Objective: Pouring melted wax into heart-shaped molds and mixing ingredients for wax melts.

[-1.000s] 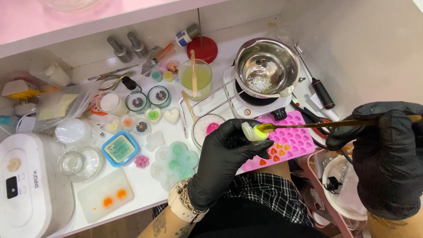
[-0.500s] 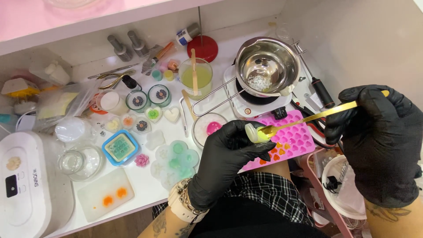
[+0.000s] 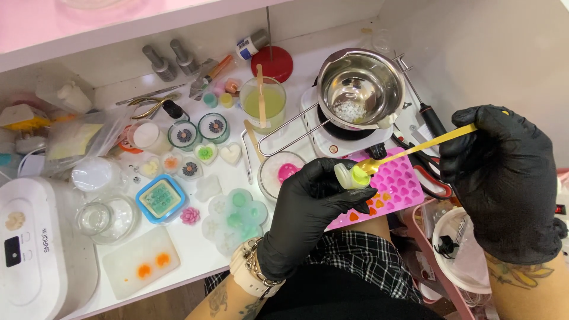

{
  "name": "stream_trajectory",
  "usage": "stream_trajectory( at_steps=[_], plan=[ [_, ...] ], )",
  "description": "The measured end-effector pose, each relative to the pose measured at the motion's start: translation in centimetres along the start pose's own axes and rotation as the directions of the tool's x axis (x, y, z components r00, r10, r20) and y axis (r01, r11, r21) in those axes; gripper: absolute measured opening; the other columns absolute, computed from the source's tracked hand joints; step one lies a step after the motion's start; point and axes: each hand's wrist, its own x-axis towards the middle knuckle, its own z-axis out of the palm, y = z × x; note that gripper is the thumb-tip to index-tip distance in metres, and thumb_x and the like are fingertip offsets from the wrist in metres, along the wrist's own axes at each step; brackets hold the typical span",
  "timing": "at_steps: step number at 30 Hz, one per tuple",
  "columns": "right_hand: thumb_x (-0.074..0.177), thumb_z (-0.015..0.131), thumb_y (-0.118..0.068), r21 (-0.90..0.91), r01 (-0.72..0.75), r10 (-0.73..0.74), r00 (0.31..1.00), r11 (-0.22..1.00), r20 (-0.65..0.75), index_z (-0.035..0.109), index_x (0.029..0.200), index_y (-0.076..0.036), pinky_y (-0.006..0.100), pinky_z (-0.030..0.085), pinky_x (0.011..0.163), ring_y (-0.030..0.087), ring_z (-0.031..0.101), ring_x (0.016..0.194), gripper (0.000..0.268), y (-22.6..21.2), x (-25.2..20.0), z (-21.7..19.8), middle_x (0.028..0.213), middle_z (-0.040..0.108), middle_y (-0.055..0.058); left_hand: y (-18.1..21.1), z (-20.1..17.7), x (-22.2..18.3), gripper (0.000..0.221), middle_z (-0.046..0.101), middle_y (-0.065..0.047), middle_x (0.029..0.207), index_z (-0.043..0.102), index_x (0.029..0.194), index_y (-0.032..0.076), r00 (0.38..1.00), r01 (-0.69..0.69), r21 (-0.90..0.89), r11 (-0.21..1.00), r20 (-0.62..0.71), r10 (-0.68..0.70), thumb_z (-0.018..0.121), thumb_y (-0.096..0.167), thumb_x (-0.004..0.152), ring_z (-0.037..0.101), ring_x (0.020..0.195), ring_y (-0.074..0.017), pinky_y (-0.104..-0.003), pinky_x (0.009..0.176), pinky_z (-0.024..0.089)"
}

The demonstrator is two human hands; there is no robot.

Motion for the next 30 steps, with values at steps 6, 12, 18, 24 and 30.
stream_trajectory(
  at_steps=[6, 12, 18, 24, 30],
  plan=[
    [0.112, 0.054, -0.015, -0.513, 0.344, -0.301, 0.939, 0.786, 0.167, 0.058, 0.125, 0.008, 0.033, 0.052, 0.073, 0.024, 0.062, 0.08, 0.027, 0.9, 1.9, -0.3, 0.088, 0.063, 0.017, 0.3, 0.5, 0.3, 0.034, 0.074, -0.012, 0.104, 0.066, 0.122, -0.006, 1.0, -0.012, -0.011, 1.0, 0.005, 0.012, 0.076, -0.004, 0.09, 0.072, 0.089, -0.0175, -0.032, 0.08, 0.058],
    [0.116, 0.053, -0.02, -0.119, 0.277, -0.275, 0.961, 0.953, 0.032, 0.063, 0.118, 0.001, 0.029, 0.054, 0.062, 0.019, 0.071, 0.073, 0.023, 1.4, 6.2, 2.0, 0.09, 0.071, 0.013, 1.4, 0.5, -0.3, 0.031, 0.075, -0.011, 0.101, 0.068, 0.117, -0.007, 0.998, 0.027, 0.047, 0.999, -0.056, -0.024, 0.078, -0.004, 0.087, 0.073, 0.087, -0.0166, -0.032, 0.081, 0.061],
    [0.112, 0.062, -0.018, -0.253, 0.333, -0.295, 0.939, 0.909, 0.177, 0.069, 0.114, 0.004, 0.024, 0.052, 0.059, 0.011, 0.067, 0.07, 0.023, 3.2, 8.4, 2.3, 0.095, 0.073, 0.008, 2.4, 0.2, -0.7, 0.033, 0.076, -0.013, 0.098, 0.068, 0.115, -0.006, 0.988, 0.114, 0.01, 0.993, -0.11, -0.112, 0.077, -0.007, 0.084, 0.073, 0.081, -0.0195, -0.034, 0.075, 0.06],
    [0.107, 0.067, -0.017, -0.412, 0.218, -0.18, 0.975, 0.885, 0.129, 0.071, 0.117, 0.002, 0.023, 0.046, 0.054, 0.009, 0.059, 0.062, 0.022, 2.9, 8.3, 2.0, 0.083, 0.069, 0.008, 2.3, -0.5, -0.9, 0.031, 0.076, -0.015, 0.101, 0.067, 0.116, -0.006, 0.994, 0.1, -0.074, 0.992, -0.045, -0.104, 0.075, -0.006, 0.086, 0.075, 0.084, -0.0206, -0.036, 0.077, 0.062],
    [0.109, 0.062, -0.018, -0.49, 0.187, -0.168, 0.982, 0.852, 0.082, 0.069, 0.125, -0.001, 0.021, 0.043, 0.054, 0.006, 0.057, 0.061, 0.024, 1.0, 4.7, 1.6, 0.079, 0.069, 0.003, 2.1, -0.9, -1.7, 0.035, 0.077, -0.013, 0.104, 0.068, 0.122, -0.006, 0.995, 0.104, -0.088, 0.991, 0.007, -0.104, 0.075, -0.004, 0.088, 0.074, 0.09, -0.0191, -0.035, 0.08, 0.062]
  ],
)
